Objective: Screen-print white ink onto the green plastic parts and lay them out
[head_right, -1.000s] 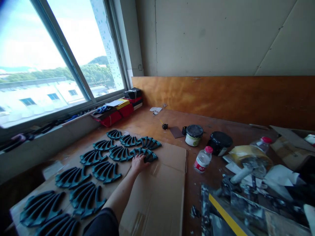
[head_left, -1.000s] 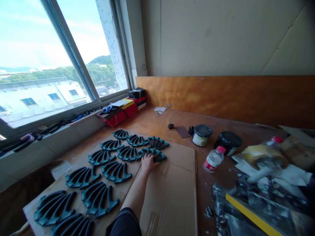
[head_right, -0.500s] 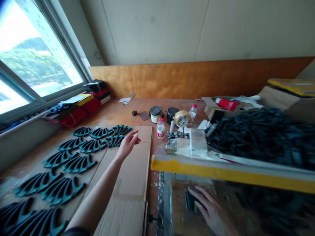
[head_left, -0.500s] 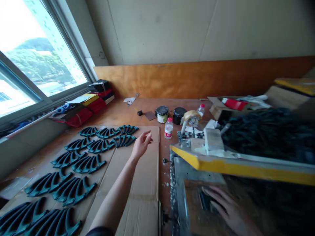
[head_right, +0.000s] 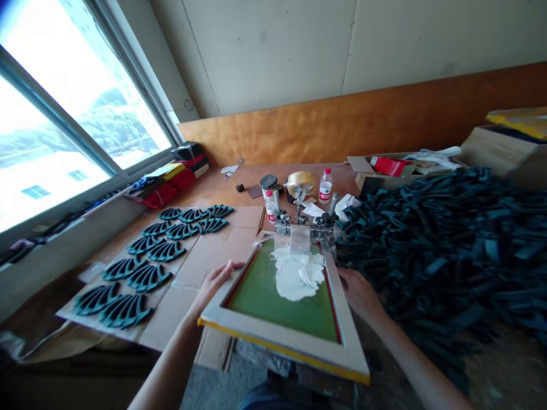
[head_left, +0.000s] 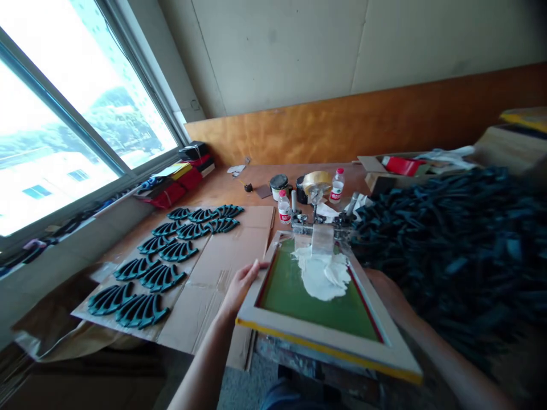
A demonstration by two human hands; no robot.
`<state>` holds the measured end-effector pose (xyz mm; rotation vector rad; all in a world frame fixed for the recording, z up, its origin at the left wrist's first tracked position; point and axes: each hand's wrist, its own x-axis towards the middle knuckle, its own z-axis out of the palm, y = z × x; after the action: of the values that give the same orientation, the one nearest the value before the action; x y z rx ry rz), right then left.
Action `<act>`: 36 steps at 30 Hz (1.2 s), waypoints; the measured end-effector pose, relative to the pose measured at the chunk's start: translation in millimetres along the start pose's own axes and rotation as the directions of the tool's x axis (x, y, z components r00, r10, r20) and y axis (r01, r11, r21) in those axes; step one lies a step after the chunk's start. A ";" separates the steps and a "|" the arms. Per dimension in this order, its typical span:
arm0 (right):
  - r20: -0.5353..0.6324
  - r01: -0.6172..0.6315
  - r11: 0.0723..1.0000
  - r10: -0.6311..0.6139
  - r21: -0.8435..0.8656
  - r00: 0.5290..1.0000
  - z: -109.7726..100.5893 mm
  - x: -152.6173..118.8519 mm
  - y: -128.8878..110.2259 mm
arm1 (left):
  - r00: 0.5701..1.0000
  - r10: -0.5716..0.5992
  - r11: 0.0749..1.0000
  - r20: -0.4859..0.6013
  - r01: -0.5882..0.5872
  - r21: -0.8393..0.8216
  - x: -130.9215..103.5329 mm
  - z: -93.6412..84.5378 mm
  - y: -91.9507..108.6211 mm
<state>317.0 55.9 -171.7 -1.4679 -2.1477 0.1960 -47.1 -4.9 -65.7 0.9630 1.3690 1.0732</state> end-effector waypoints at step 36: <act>0.333 0.397 0.918 -0.368 -0.020 0.868 -5.5 -10.5 -95.7 | 1.000 0.010 0.967 0.029 -0.017 0.254 27.2 -10.3 -149.2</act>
<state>243.7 7.2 -132.2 -1.0743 -2.6979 0.2097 -55.7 -18.5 -216.8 1.1705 1.5043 0.9047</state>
